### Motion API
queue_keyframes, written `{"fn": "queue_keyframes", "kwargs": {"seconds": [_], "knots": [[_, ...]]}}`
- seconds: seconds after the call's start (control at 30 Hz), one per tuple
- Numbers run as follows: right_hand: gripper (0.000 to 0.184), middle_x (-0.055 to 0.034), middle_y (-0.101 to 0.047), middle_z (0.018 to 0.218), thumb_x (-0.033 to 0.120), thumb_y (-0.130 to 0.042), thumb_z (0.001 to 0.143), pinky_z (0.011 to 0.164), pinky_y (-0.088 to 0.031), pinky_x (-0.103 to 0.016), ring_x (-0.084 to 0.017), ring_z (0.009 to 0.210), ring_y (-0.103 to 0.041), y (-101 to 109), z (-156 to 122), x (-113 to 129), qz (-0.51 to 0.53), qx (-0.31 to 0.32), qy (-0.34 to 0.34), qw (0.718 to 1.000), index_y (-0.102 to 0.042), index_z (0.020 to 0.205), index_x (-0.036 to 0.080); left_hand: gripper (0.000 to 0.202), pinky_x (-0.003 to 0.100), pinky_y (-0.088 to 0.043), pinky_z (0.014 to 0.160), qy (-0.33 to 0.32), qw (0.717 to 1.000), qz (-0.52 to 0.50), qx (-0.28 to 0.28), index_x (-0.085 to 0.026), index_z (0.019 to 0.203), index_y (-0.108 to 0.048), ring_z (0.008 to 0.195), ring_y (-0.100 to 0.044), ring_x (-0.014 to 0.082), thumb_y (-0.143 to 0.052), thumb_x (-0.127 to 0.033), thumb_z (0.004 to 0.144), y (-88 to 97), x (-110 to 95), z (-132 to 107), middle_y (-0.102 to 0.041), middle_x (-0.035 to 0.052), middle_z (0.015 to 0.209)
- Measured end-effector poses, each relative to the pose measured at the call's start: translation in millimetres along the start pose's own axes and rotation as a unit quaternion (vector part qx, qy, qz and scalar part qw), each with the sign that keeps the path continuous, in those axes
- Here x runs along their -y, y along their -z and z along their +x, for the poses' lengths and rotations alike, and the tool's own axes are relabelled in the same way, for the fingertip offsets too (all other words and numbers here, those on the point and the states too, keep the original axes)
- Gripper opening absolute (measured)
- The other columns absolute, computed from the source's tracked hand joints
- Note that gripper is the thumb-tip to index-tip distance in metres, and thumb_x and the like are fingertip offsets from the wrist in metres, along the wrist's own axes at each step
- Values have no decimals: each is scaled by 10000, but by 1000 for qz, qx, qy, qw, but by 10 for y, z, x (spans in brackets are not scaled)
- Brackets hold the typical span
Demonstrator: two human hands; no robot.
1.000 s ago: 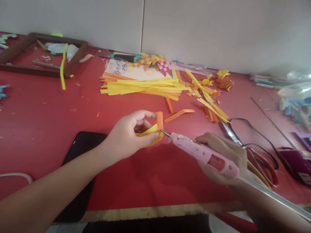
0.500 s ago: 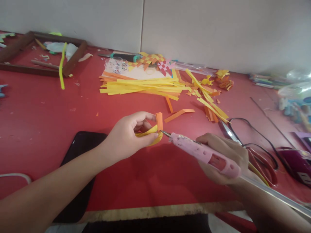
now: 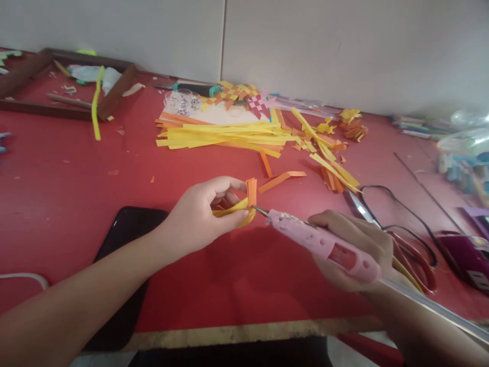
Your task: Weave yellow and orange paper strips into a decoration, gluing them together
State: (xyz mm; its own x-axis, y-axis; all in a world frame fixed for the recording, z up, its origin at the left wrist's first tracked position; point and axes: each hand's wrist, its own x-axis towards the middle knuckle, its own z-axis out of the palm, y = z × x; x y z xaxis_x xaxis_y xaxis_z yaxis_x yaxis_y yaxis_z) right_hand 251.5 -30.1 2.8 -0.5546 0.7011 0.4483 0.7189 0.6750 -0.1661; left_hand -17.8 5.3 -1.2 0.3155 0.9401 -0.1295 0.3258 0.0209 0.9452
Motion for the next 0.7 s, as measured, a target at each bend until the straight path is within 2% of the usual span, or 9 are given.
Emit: {"fn": "queue_keyframes", "kwargs": {"seconds": [0.5, 0.7], "knots": [[186, 6, -632, 666, 226, -537, 772, 452, -413, -239, -122, 498, -565, -50, -12, 43, 23, -28, -11, 999, -555, 957, 218, 328, 273, -544, 696, 14, 1000, 21, -2, -185, 1010, -680, 769, -676, 176, -726, -396, 764, 3, 11, 10, -719, 37, 884], [180, -1, -633, 659, 236, -532, 775, 428, -384, -247, -129, 489, -568, -37, -43, 46, 6, -30, -24, 999, -552, 953, 221, 291, 272, -541, 690, 17, 1000, 13, -5, -189, 981, -698, 766, -678, 174, -726, -386, 769, 3, -4, 9, -739, 33, 898]]}}
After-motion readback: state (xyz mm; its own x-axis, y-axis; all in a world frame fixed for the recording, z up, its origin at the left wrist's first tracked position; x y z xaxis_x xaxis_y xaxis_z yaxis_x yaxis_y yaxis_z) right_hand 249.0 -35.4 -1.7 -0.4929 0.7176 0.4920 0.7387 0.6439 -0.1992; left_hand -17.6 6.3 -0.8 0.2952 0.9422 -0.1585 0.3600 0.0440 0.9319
